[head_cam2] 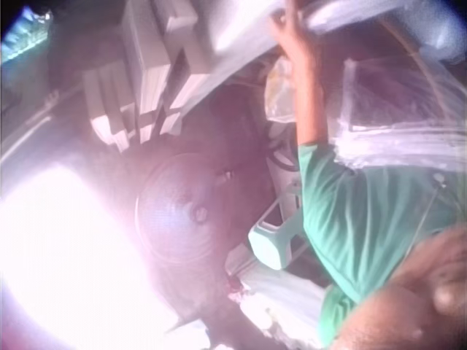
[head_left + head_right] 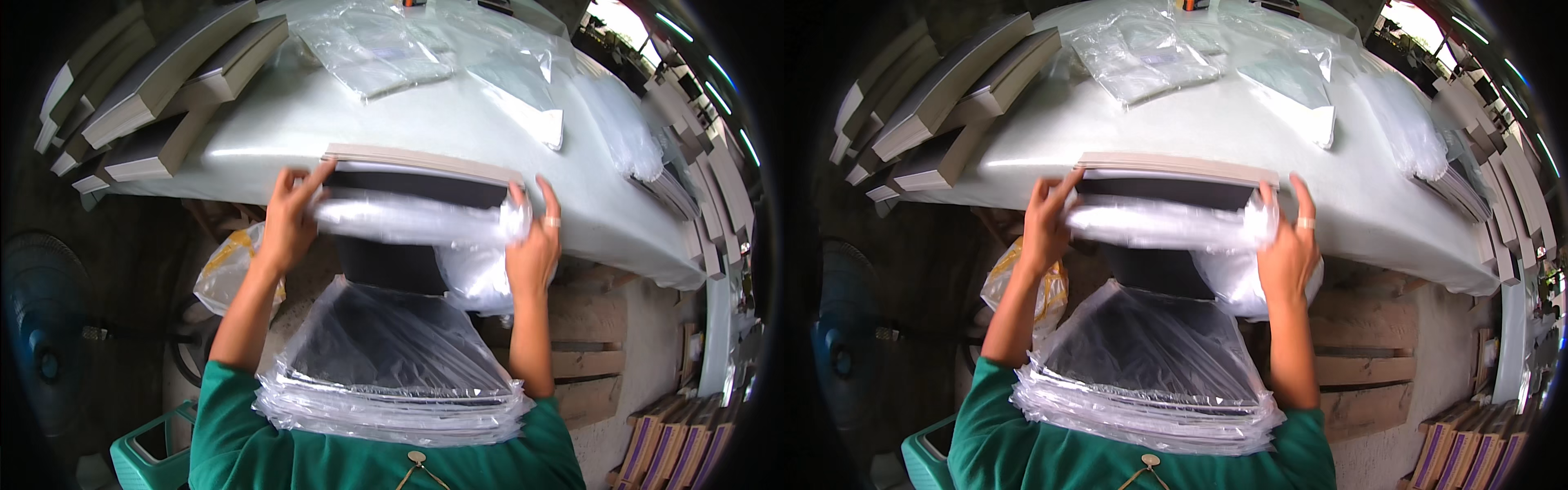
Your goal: The person wraps individual books in plastic film and stacks them into a pile.
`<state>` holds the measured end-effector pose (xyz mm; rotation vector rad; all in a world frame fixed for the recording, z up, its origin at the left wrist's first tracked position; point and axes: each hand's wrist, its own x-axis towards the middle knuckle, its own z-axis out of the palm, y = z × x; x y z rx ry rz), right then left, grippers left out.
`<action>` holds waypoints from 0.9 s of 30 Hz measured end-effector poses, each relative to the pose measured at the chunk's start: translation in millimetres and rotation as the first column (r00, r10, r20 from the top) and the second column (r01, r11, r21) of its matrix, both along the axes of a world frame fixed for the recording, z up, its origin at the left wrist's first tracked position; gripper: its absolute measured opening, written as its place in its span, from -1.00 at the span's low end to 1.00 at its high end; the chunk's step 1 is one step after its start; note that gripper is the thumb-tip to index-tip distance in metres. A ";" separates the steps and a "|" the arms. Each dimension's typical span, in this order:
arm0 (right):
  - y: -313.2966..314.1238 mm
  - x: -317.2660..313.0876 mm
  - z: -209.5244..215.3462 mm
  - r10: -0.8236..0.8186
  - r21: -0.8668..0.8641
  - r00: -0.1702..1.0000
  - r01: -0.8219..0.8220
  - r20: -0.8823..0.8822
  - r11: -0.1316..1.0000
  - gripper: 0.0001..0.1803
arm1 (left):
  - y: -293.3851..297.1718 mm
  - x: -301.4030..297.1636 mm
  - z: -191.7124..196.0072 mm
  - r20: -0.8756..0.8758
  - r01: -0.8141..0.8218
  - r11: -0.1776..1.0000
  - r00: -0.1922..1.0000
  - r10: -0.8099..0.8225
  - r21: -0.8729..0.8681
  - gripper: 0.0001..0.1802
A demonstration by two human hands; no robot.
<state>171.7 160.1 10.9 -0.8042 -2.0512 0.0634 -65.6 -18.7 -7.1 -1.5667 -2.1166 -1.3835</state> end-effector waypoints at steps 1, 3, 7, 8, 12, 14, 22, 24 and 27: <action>-3.9 13.4 -9.9 0.015 0.009 1.000 -0.015 0.005 1.000 -0.66 | -16.8 3.0 -8.6 0.010 0.021 1.000 1.000 -0.021 -0.004 -0.26; -15.7 47.3 -45.1 0.094 -0.052 0.982 -0.103 -0.165 0.993 -0.70 | -48.1 24.9 10.3 -0.055 0.156 0.988 0.986 -0.155 0.016 -0.70; -48.7 97.3 -23.7 0.337 0.076 0.941 -0.335 -0.015 0.939 -0.81 | -74.1 14.9 17.7 0.685 0.733 0.680 0.512 -0.517 -0.035 -0.89; -48.5 107.1 -19.8 0.396 -0.138 0.915 -0.404 -0.078 0.904 -0.84 | -71.9 11.5 12.3 0.801 0.742 0.665 0.445 -0.401 -0.080 -0.86; -19.5 111.8 -62.5 0.001 -0.661 0.682 -0.708 -0.731 -0.250 -0.42 | -47.7 -3.0 -79.5 0.984 0.599 0.781 -0.122 -0.132 0.179 -0.68; 1.5 109.0 -164.5 -0.205 -0.348 0.517 -0.770 -0.831 -0.535 -0.66 | -36.1 -12.8 -138.1 0.955 0.517 0.822 -0.278 -0.102 0.239 -0.72; 2.2 65.9 -278.5 -0.242 -0.900 0.917 -0.371 -0.316 -0.231 -0.81 | -23.7 -17.1 -275.9 0.987 0.387 0.921 -0.163 0.009 0.056 -0.81; 28.6 73.7 -289.1 0.103 -0.965 0.966 -0.246 -0.236 0.088 -0.79 | -32.0 -29.3 -290.0 0.947 0.523 0.822 0.315 0.060 -0.226 -0.79; 49.8 81.8 -216.3 0.199 -0.888 0.916 -0.390 -0.348 0.244 -0.67 | -28.0 -62.3 -225.5 0.646 0.595 0.441 0.762 -0.044 -0.672 -0.72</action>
